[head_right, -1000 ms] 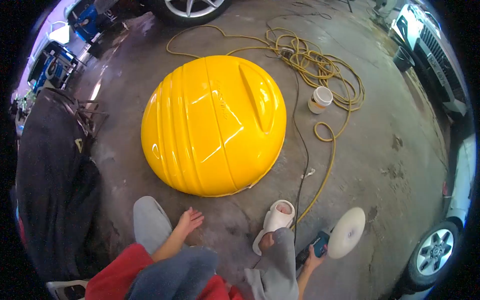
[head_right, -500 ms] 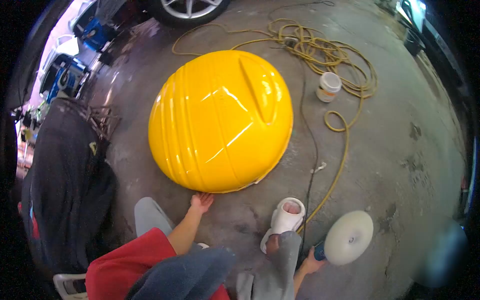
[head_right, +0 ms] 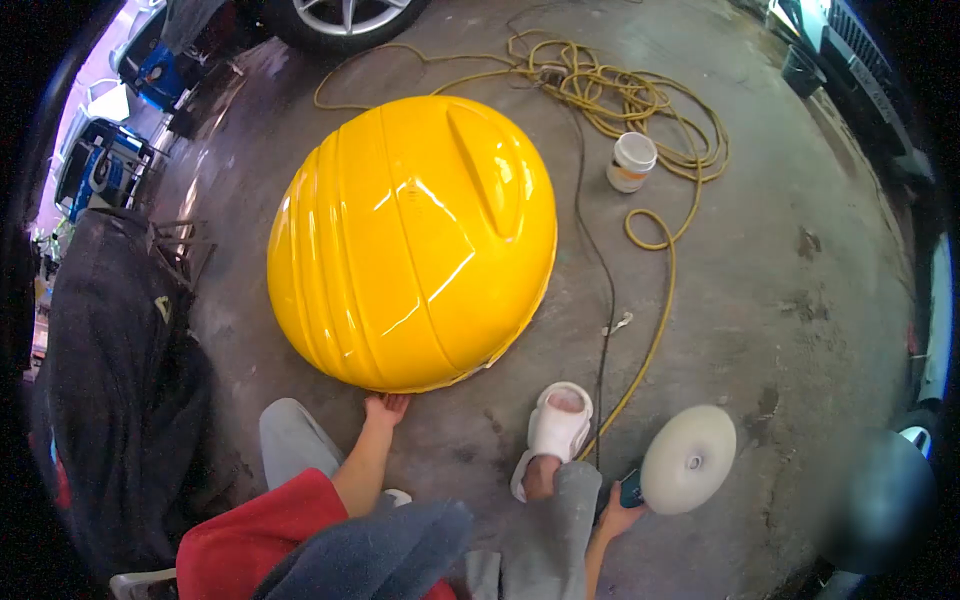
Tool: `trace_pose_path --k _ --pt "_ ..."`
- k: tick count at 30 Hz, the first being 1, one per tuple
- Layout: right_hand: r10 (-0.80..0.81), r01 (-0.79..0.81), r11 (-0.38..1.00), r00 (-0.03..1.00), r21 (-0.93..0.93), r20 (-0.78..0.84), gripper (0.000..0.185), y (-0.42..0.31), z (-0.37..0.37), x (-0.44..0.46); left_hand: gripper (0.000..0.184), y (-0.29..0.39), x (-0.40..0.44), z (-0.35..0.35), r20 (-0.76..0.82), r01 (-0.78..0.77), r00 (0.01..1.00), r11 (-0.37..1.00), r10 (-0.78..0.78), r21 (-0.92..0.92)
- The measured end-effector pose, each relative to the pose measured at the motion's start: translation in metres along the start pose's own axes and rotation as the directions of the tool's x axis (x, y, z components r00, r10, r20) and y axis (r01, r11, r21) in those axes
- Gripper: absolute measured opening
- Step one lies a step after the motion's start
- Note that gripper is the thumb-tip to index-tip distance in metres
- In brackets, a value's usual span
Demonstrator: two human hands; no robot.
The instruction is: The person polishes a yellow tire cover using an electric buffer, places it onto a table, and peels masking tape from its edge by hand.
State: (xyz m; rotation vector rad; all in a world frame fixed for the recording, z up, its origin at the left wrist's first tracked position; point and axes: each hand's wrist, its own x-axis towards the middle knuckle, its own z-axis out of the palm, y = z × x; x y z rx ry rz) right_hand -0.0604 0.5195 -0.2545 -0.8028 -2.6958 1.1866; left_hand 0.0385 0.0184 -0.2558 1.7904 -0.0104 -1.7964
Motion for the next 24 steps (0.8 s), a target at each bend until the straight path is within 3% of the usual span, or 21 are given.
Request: trace_pose_path --k 1,5,7,8,10,14,15,17,19,21,23,24 --pt "0.106 -0.105 0.994 0.992 -0.018 0.068 0.089 -0.031 -0.01 -0.008 0.037 0.0 -0.008 0.001 0.042 -0.002 0.999 0.994 0.007 -0.107" --pt "0.055 -0.047 0.995 0.994 -0.087 0.091 0.085 0.004 -0.021 -0.015 0.035 0.008 -0.042 -0.001 0.031 -0.081 0.996 0.988 0.086 -0.131" --pt "0.199 -0.21 0.963 0.977 0.167 0.081 0.08 0.02 -0.027 -0.023 0.03 0.02 -0.054 -0.004 0.16 -0.133 0.976 0.987 0.146 -0.09" --pt "0.195 -0.206 0.965 0.978 0.165 0.08 0.08 0.029 -0.032 -0.027 0.03 0.026 -0.061 -0.004 0.158 -0.13 0.977 0.987 0.144 -0.093" --pt "0.282 -0.281 0.959 0.958 0.025 -0.054 0.073 0.048 -0.04 -0.037 0.026 0.038 -0.081 -0.002 0.239 -0.226 0.946 0.974 0.218 0.009" --pt "0.274 -0.293 0.944 0.952 -0.151 -0.136 0.064 0.077 -0.049 -0.051 0.023 0.061 -0.099 -0.005 0.219 -0.238 0.947 0.971 0.234 -0.005" --pt "0.108 -0.114 0.985 0.993 -0.131 -0.053 0.059 0.075 -0.054 -0.054 0.023 0.067 -0.101 -0.006 0.215 -0.243 0.947 0.97 0.24 -0.014" --pt "-0.074 0.077 0.993 0.997 -0.094 0.031 0.054 0.037 -0.061 -0.057 0.024 0.075 -0.103 -0.008 0.256 -0.278 0.931 0.96 0.259 0.037" --pt "-0.261 0.23 0.958 0.946 0.169 0.19 0.045 -0.07 -0.039 -0.045 0.025 0.083 -0.11 -0.004 0.283 -0.309 0.915 0.95 0.289 0.031" --pt "-0.305 0.175 0.906 0.902 0.385 0.306 0.041 -0.117 -0.006 -0.018 0.026 0.09 -0.118 0.001 0.3 -0.337 0.901 0.941 0.314 0.025" --pt "-0.362 0.134 0.874 0.821 0.466 0.442 0.038 -0.166 0.03 0.01 0.026 0.1 -0.129 0.008 0.318 -0.393 0.875 0.919 0.366 0.025" --pt "-0.322 0.01 0.864 0.78 0.503 0.537 0.038 -0.192 0.051 0.018 0.026 0.106 -0.133 0.01 0.31 -0.39 0.877 0.921 0.367 0.013"
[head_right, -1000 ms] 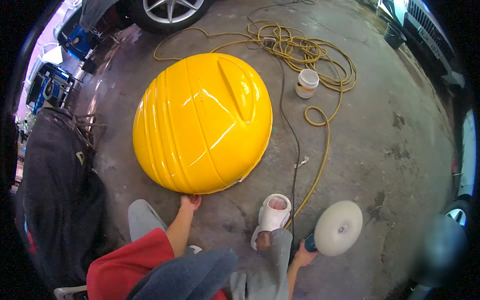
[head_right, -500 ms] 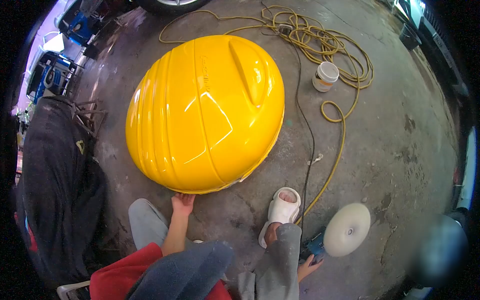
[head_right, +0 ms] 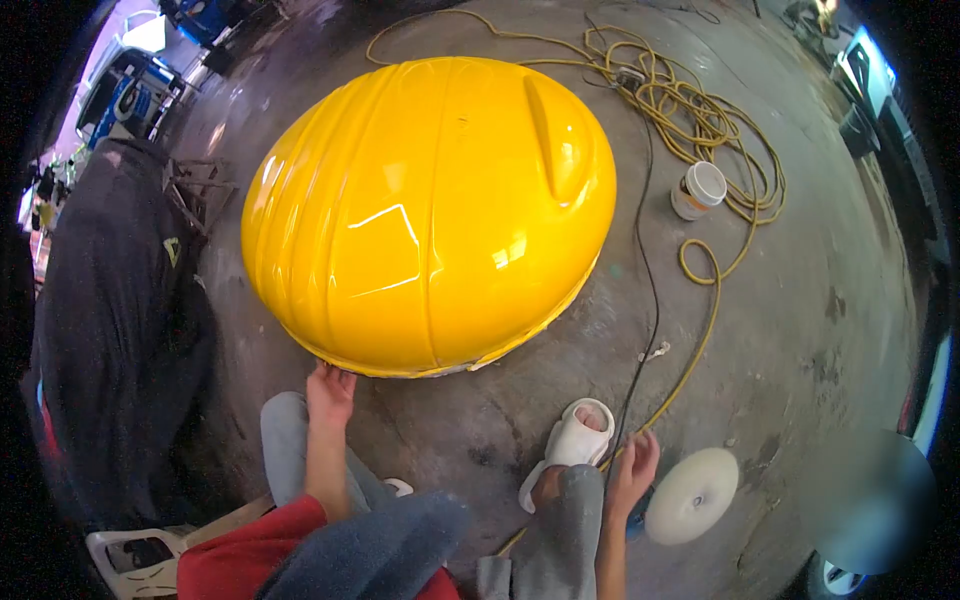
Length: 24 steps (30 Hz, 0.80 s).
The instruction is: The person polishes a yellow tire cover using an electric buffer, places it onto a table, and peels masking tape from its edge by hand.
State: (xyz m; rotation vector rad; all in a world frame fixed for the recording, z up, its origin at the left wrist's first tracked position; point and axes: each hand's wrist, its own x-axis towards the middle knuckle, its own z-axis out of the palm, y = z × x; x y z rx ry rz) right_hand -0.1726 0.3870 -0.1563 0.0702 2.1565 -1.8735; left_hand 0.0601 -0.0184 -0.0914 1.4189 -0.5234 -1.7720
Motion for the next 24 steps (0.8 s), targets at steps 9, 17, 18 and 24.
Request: trace_pose_path --k 9,17,18,24 --pt "0.26 -0.613 0.649 0.735 0.45 0.626 0.049 -0.045 0.19 0.133 0.027 0.019 -0.007 0.018 -0.028 -0.055 0.998 0.998 0.056 0.018" --pt "0.127 -0.537 0.733 0.71 0.417 0.692 0.037 -0.092 0.214 0.144 0.032 0.043 0.02 0.029 -0.051 -0.173 0.984 0.984 0.172 -0.029" --pt "0.137 -0.543 0.732 0.709 0.411 0.692 0.037 -0.097 0.215 0.143 0.032 0.047 0.025 0.029 -0.031 -0.199 0.98 0.974 0.196 -0.109" --pt "0.01 -0.538 0.68 0.687 0.499 0.727 0.028 -0.154 0.238 0.116 0.035 0.078 0.027 0.051 -0.014 -0.224 0.974 0.952 0.226 -0.207"
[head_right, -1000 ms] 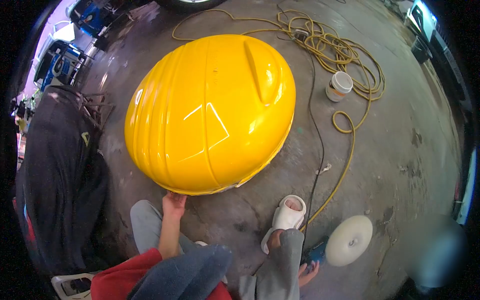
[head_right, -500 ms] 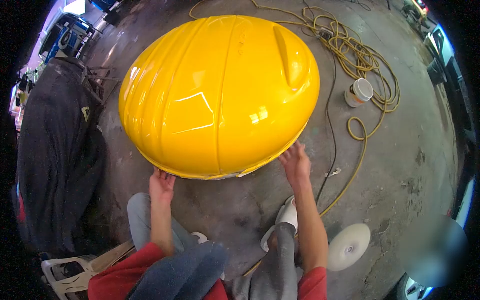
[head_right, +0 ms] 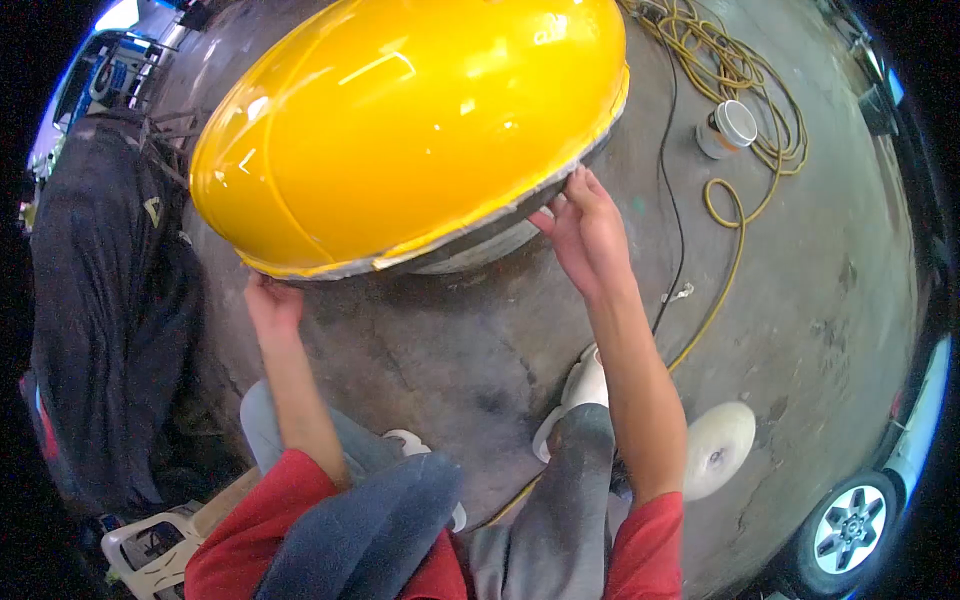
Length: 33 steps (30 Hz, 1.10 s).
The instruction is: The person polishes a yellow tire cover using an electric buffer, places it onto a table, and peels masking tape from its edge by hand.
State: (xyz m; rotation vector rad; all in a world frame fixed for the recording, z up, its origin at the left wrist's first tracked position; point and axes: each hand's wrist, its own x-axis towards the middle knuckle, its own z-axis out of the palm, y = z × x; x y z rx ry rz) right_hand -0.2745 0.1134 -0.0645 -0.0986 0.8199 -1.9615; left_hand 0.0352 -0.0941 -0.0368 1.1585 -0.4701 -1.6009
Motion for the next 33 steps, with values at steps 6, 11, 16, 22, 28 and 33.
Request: trace_pose_path --k 6,11,16,22,28,33 --pt "-0.026 0.026 0.999 1.0 0.031 0.003 0.027 -0.003 0.027 0.017 0.039 0.016 0.036 0.011 0.135 -0.107 0.986 0.994 0.103 0.026" --pt "-0.071 0.069 0.994 0.997 0.079 0.022 0.026 0.014 0.042 0.013 0.055 0.006 0.03 0.025 0.176 -0.141 0.974 0.989 0.145 -0.035" --pt "-0.044 0.042 0.99 0.999 0.136 0.013 0.023 0.043 0.06 -0.008 0.055 0.01 0.038 0.011 0.245 -0.172 0.953 0.984 0.18 -0.054" --pt "-0.01 0.02 0.979 0.999 0.202 -0.05 0.022 0.054 0.06 -0.02 0.055 0.016 0.034 -0.007 0.132 -0.163 0.979 0.985 0.156 0.049" --pt "-0.097 0.095 0.995 0.99 0.026 0.105 0.026 0.01 0.052 0.009 0.046 0.03 0.027 0.032 0.256 -0.249 0.942 0.963 0.216 0.103" --pt "-0.117 0.117 0.993 0.992 -0.009 -0.048 0.03 -0.014 0.118 0.009 0.046 0.061 0.053 0.075 0.391 -0.356 0.877 0.924 0.278 0.142"
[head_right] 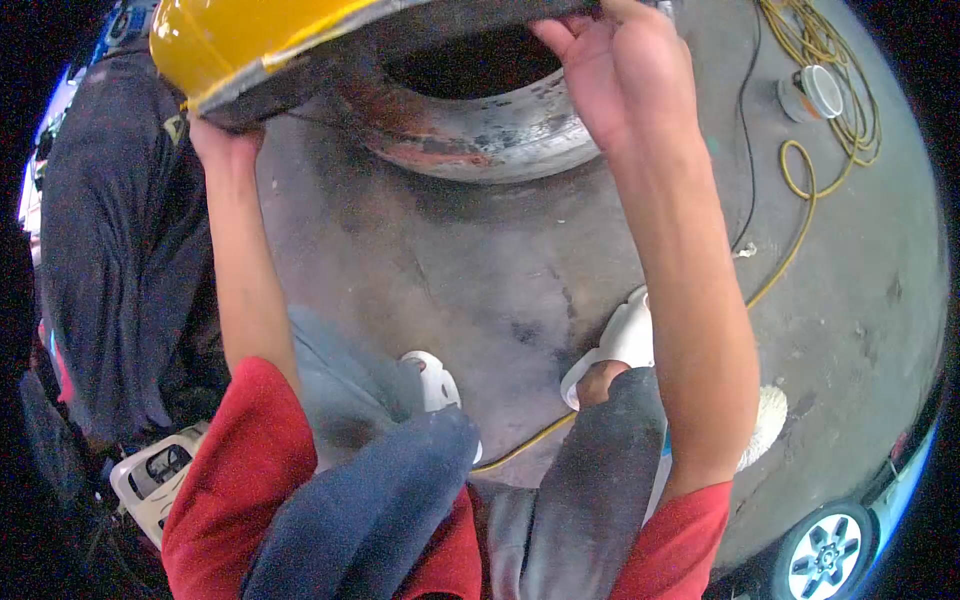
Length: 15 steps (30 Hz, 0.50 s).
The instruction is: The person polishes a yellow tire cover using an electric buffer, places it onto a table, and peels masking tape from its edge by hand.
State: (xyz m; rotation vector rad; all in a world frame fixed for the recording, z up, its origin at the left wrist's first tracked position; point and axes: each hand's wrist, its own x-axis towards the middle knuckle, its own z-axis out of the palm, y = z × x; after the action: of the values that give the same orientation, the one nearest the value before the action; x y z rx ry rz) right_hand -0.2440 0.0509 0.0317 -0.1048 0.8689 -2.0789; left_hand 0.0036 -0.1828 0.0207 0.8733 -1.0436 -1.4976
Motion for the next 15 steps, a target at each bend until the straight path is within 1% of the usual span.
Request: trace_pose_path --k 1,2,3,5,6,7,9,10,11,13,14,15 --pt "-0.021 0.02 1.0 0.997 -0.018 -0.075 0.034 -0.002 0.011 -0.003 0.047 0.002 0.012 0.0 0.065 -0.021 0.998 1.0 0.021 -0.008" --pt "-0.095 0.095 0.996 0.995 0.006 0.042 0.032 0.01 0.003 0.003 0.051 0.004 0.023 0.0 0.048 -0.048 0.998 0.999 0.047 0.013" --pt "-0.096 0.095 0.995 0.994 0.005 0.053 0.032 0.014 0.008 0.003 0.051 0.008 0.031 0.0 0.045 -0.057 0.997 0.998 0.057 0.009" --pt "-0.093 0.087 0.992 0.994 0.092 0.057 0.034 0.024 0.023 0.003 0.052 0.016 0.048 -0.002 -0.012 -0.074 0.997 0.994 0.075 0.075" --pt "-0.064 0.014 0.974 0.974 0.227 0.217 0.035 0.035 0.007 0.02 0.052 0.021 0.057 -0.01 0.007 -0.059 0.998 0.995 0.058 0.08" --pt "-0.06 0.009 0.976 0.971 0.216 0.23 0.035 0.042 0.011 0.021 0.052 0.024 0.064 -0.016 -0.004 -0.064 0.998 0.996 0.065 0.069" --pt "-0.095 0.085 0.993 0.987 0.082 0.128 0.029 0.055 0.026 0.024 0.064 0.03 0.079 -0.032 0.055 -0.065 0.997 0.991 0.059 0.114" --pt "-0.12 0.111 0.992 0.98 0.064 0.158 0.032 0.055 0.028 0.028 0.061 0.034 0.077 -0.03 0.033 -0.06 0.998 0.989 0.056 0.134" --pt "-0.129 0.126 0.991 0.985 0.032 0.11 0.032 0.052 0.029 0.034 0.057 0.033 0.075 -0.028 -0.039 -0.03 0.999 0.992 0.035 0.125" --pt "-0.183 0.189 0.982 0.965 -0.013 0.187 0.035 0.043 0.03 0.031 0.047 0.028 0.082 -0.03 -0.049 -0.018 0.999 0.999 0.02 0.044" --pt "-0.173 0.182 0.983 0.966 -0.028 0.19 0.035 0.044 0.02 0.03 0.05 0.023 0.077 -0.026 -0.04 0.022 0.999 0.994 -0.026 -0.109" --pt "-0.167 0.19 0.978 0.959 -0.082 0.228 0.035 0.048 0.005 0.033 0.055 0.025 0.063 -0.007 -0.028 0.044 0.998 0.963 -0.054 -0.265"
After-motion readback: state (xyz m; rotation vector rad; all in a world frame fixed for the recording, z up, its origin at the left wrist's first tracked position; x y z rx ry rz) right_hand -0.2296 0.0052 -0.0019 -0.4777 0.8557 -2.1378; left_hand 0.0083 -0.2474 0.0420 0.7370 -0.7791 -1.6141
